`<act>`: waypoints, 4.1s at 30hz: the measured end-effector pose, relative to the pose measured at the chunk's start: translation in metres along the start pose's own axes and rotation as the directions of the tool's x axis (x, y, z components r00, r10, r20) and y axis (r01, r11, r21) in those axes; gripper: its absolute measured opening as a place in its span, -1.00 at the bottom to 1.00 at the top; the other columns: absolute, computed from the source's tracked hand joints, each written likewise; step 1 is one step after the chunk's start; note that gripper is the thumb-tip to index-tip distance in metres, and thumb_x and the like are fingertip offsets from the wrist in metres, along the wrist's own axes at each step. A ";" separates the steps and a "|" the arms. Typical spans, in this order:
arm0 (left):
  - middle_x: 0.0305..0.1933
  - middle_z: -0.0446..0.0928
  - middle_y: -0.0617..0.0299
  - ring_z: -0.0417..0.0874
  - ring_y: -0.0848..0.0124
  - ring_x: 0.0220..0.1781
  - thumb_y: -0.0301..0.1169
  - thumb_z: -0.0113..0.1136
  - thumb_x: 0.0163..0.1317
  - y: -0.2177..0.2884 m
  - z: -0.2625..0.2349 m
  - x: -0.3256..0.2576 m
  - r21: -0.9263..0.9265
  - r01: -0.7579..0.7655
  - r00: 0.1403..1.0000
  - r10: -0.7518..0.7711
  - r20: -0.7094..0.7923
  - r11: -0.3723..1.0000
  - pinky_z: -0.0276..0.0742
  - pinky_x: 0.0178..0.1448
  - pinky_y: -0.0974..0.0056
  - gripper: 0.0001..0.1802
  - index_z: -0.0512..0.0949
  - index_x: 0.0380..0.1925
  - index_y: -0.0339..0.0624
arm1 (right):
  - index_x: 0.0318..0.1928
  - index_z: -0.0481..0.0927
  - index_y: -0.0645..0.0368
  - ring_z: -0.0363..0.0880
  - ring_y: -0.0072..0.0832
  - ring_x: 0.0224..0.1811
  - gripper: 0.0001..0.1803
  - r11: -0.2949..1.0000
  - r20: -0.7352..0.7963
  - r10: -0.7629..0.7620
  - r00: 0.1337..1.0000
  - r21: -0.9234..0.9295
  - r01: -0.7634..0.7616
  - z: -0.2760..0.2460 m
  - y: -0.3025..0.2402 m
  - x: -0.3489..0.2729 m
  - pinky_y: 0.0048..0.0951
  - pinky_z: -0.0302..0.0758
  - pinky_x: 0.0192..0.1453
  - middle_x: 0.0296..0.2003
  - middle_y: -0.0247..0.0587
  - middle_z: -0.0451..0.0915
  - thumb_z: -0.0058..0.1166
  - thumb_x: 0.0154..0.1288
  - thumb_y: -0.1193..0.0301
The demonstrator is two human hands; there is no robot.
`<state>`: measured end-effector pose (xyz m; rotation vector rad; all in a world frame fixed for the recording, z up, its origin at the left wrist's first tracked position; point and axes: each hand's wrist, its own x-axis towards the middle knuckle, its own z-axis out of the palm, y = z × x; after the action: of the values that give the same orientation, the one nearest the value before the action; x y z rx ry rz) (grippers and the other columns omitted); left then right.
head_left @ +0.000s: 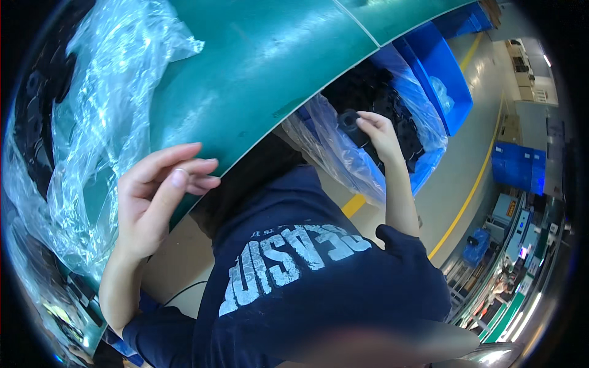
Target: The person assembles black plastic lighting fixture components by hand, snapping retaining rings onto circular fixture bases.
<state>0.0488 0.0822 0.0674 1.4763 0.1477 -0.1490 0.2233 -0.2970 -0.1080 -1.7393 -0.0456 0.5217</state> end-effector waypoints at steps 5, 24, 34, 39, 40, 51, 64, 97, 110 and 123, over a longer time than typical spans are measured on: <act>-0.12 0.57 -0.06 0.65 0.27 -0.17 -0.46 -0.07 0.32 -0.008 -0.002 0.000 0.025 -0.007 0.999 0.008 -0.051 1.000 0.55 -0.09 0.30 -0.65 0.37 0.06 -0.41 | -0.06 0.58 0.26 0.53 -0.55 -0.23 -0.69 0.960 -0.579 0.275 0.768 0.127 -0.249 -0.086 0.102 0.002 -0.55 0.42 -0.23 -0.25 -0.27 0.62 0.10 0.22 0.37; -0.13 0.57 -0.04 0.65 0.31 -0.19 -0.53 -0.02 0.27 -0.004 0.001 -0.001 0.160 0.022 0.996 -0.008 -0.088 0.987 0.54 -0.11 0.34 -0.66 0.38 0.05 -0.39 | 0.06 0.47 0.11 0.38 -0.14 0.14 -0.51 0.569 -0.672 -0.167 0.722 -0.664 -0.486 -0.119 0.200 0.008 -0.16 0.36 0.17 0.11 -0.08 0.42 0.11 0.11 0.23; -0.09 0.57 0.03 0.63 0.38 -0.12 -0.56 -0.01 0.28 0.003 0.001 0.000 0.018 0.060 0.998 -0.060 0.005 0.998 0.54 -0.04 0.36 -0.67 0.39 0.05 -0.37 | -0.01 0.51 0.24 0.48 -0.15 0.04 -0.55 0.757 -0.476 -0.267 0.838 -0.642 -0.124 -0.060 0.115 0.008 -0.32 0.36 0.18 -0.01 -0.02 0.52 0.19 0.05 0.35; 0.00 0.52 0.02 0.62 0.36 -0.08 -0.59 0.02 0.21 0.003 0.000 -0.002 0.230 -0.221 0.971 0.235 -0.037 0.948 0.54 -0.01 0.32 -0.62 0.39 0.07 -0.35 | 0.03 0.46 0.36 0.55 -0.44 -0.06 -0.66 0.985 0.161 -0.140 0.977 -0.075 0.153 0.014 -0.054 -0.017 -0.49 0.44 0.06 -0.10 -0.11 0.57 0.06 0.23 0.53; 0.07 0.48 -0.01 0.62 0.34 -0.06 -0.59 -0.02 0.22 0.007 -0.003 -0.002 0.325 -0.285 0.952 0.307 -0.016 0.902 0.50 0.04 0.31 -0.59 0.35 0.11 -0.33 | -0.01 0.48 0.37 0.56 -0.45 -0.10 -0.68 0.972 0.227 -0.188 0.956 -0.099 0.215 0.021 -0.082 -0.028 -0.50 0.45 0.02 -0.13 -0.09 0.58 0.05 0.21 0.56; 0.18 0.37 -0.01 0.37 0.08 0.22 -0.43 0.19 0.07 0.018 -0.061 0.016 0.943 -0.163 0.672 0.732 -0.108 0.289 0.28 0.26 0.12 -0.59 0.48 -0.03 -0.21 | -0.32 0.57 0.41 0.59 -0.37 -0.35 -0.85 0.553 0.489 -0.727 0.482 0.001 0.833 0.136 -0.194 0.006 -0.49 0.49 -0.22 -0.40 -0.05 0.61 0.05 0.04 0.74; -0.07 0.54 0.00 0.53 0.06 0.00 -0.30 0.09 0.17 0.025 -0.261 0.100 0.901 0.424 0.718 0.571 -0.398 0.095 0.43 0.11 0.14 -0.65 0.51 -0.06 -0.20 | -0.34 0.60 0.38 0.62 -0.38 -0.34 -0.88 0.556 0.467 -0.709 0.528 -0.090 0.826 0.149 -0.193 0.024 -0.50 0.50 -0.21 -0.40 -0.07 0.63 0.12 0.04 0.66; -0.04 0.53 0.06 0.54 0.29 -0.03 -0.31 0.32 0.03 0.055 -0.263 0.097 0.878 0.208 0.866 0.336 -0.370 0.432 0.42 0.13 0.28 -0.49 0.50 -0.01 -0.29 | -0.29 0.63 0.33 0.52 -0.65 -0.37 -0.86 0.783 0.205 -0.591 0.780 -0.087 0.616 0.117 -0.237 0.084 -0.62 0.44 -0.23 -0.43 -0.30 0.62 0.12 0.16 0.51; -0.35 0.56 0.30 0.52 0.60 -0.32 -0.37 0.14 0.25 0.058 -0.161 0.062 0.635 -0.329 0.656 0.652 -0.379 0.699 0.41 -0.17 0.51 -0.81 0.48 -0.27 -0.29 | -0.11 0.62 0.06 0.56 -0.18 -0.06 -0.60 0.173 0.178 -0.473 0.863 -0.941 0.289 0.102 -0.290 0.263 -0.27 0.45 0.03 -0.17 -0.05 0.61 0.11 0.09 0.13; -0.14 0.56 0.19 0.58 0.46 -0.12 -0.32 0.02 0.30 0.035 -0.037 0.025 -0.403 -0.032 0.973 -0.064 -0.223 0.915 0.50 -0.01 0.31 -0.68 0.41 -0.01 -0.24 | -0.37 0.61 0.32 0.53 -0.25 -0.46 -0.82 0.185 0.172 -0.861 0.479 -0.772 0.609 0.114 -0.273 0.144 -0.36 0.44 -0.29 -0.46 -0.06 0.55 0.03 0.22 0.44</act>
<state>0.0794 0.1224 0.0935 1.0731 0.3600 0.0425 0.3790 -0.0819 0.0862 -2.2914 -1.0319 -0.6820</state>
